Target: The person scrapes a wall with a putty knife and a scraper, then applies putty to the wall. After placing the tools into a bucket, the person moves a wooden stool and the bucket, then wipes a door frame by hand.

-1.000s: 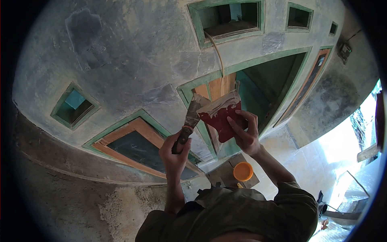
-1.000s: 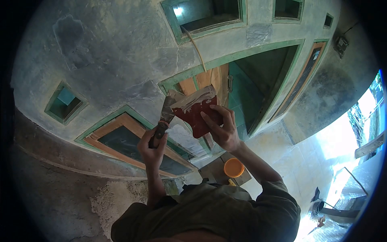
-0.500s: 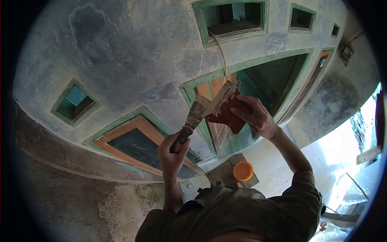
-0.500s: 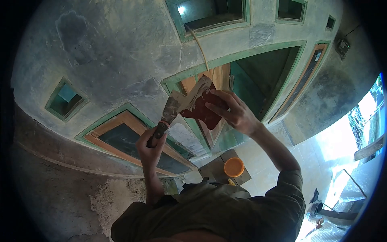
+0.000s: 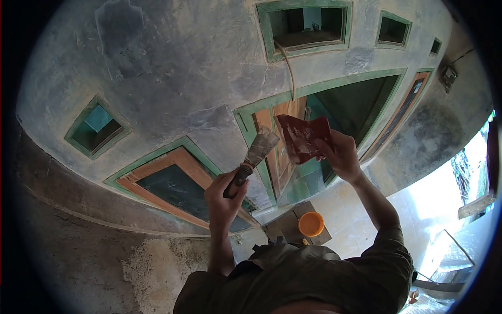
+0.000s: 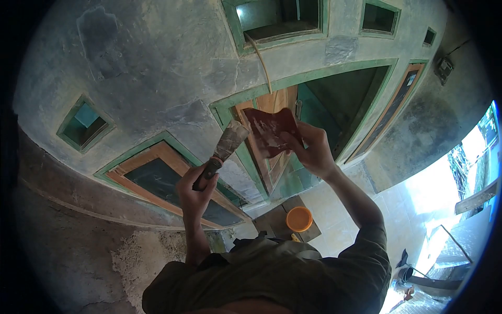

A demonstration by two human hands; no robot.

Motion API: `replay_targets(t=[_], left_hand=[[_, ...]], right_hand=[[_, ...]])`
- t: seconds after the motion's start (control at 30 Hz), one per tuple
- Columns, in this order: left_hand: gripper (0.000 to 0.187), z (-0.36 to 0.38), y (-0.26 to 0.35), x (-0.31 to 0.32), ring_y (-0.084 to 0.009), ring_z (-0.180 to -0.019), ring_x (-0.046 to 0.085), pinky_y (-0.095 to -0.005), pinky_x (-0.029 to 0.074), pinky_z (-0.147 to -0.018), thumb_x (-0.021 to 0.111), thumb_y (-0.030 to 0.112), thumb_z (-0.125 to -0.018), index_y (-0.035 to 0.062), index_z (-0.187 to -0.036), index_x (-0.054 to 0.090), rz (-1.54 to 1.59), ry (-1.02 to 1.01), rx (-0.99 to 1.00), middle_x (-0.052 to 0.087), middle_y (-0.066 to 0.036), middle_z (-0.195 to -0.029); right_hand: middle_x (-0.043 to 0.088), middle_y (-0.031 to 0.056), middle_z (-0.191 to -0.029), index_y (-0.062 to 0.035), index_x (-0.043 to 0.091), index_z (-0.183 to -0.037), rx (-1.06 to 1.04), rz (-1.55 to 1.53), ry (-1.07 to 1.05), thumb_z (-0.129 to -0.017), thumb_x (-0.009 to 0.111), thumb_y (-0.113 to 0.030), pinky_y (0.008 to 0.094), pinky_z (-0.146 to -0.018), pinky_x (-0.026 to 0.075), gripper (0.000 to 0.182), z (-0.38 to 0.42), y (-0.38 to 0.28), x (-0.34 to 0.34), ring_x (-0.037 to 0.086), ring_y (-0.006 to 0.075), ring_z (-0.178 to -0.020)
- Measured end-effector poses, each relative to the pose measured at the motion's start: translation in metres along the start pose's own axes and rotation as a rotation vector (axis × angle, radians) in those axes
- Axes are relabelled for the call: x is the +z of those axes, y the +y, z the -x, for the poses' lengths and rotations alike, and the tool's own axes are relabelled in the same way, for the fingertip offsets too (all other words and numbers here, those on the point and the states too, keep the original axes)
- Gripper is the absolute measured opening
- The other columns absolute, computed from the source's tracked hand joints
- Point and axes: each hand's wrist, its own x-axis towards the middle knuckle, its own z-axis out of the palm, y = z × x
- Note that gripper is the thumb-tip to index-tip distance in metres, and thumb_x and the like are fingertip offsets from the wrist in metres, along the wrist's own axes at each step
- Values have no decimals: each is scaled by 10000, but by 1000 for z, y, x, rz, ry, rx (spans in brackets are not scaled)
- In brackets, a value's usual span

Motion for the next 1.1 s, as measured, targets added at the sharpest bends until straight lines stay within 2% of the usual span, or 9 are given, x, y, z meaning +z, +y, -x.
replay_targets(t=[0.03,0.13,0.23,0.37,0.73,0.87,1.03,1.1], left_hand=[[308,0,0,0,-207,-746,656,-318,502,-644,748,67,-764,-29,-1046,669,-19,-25,-2,662,-116,-858],[326,-2,2,0,-236,-791,689,-334,527,-659,749,72,-761,-22,-1063,671,-40,-52,10,681,-129,-903],[328,-4,3,0,-236,-796,693,-333,531,-660,749,66,-758,-23,-1064,671,-35,-60,33,683,-130,-907],[332,-5,2,4,-233,-778,696,-328,534,-645,752,57,-750,-31,-1060,671,12,-70,63,683,-132,-902],[323,-1,-5,0,-239,-782,699,-328,542,-650,752,59,-750,-40,-1045,670,44,-118,57,686,-137,-900],[317,0,-5,0,-242,-793,700,-328,545,-664,754,68,-753,-41,-1039,671,43,-132,55,688,-138,-905],[316,-1,-7,1,-239,-793,700,-328,547,-672,758,70,-749,-40,-1032,673,55,-141,45,689,-136,-907],[315,0,-8,2,-238,-795,700,-328,547,-674,759,70,-747,-39,-1030,674,52,-136,48,689,-134,-907]], right_hand=[[648,63,-785,58,642,-985,246,-317,26,-937,597,-72,248,-558,455,146,0,-2,3,575,99,-622],[643,37,-744,66,639,-963,282,-440,2,-967,575,-148,228,-549,439,223,-5,-2,7,554,60,-624],[649,46,-751,59,643,-954,308,-504,-47,-960,588,-156,227,-552,442,222,-9,5,10,558,67,-617],[654,46,-759,58,646,-959,275,-494,-73,-957,592,-152,225,-556,444,216,-15,13,17,561,65,-621],[636,30,-696,49,653,-936,268,-215,6,-946,603,-140,220,-524,425,195,-31,20,-2,540,55,-576],[633,25,-698,45,650,-947,251,-255,31,-947,600,-132,222,-521,417,184,-33,13,-7,529,53,-576],[662,55,-782,42,637,-1005,163,-257,58,-958,579,-133,228,-526,430,190,-34,3,-10,564,80,-590],[652,43,-757,43,637,-1003,168,-323,66,-954,588,-130,226,-532,428,186,-34,-7,-5,555,66,-596]])
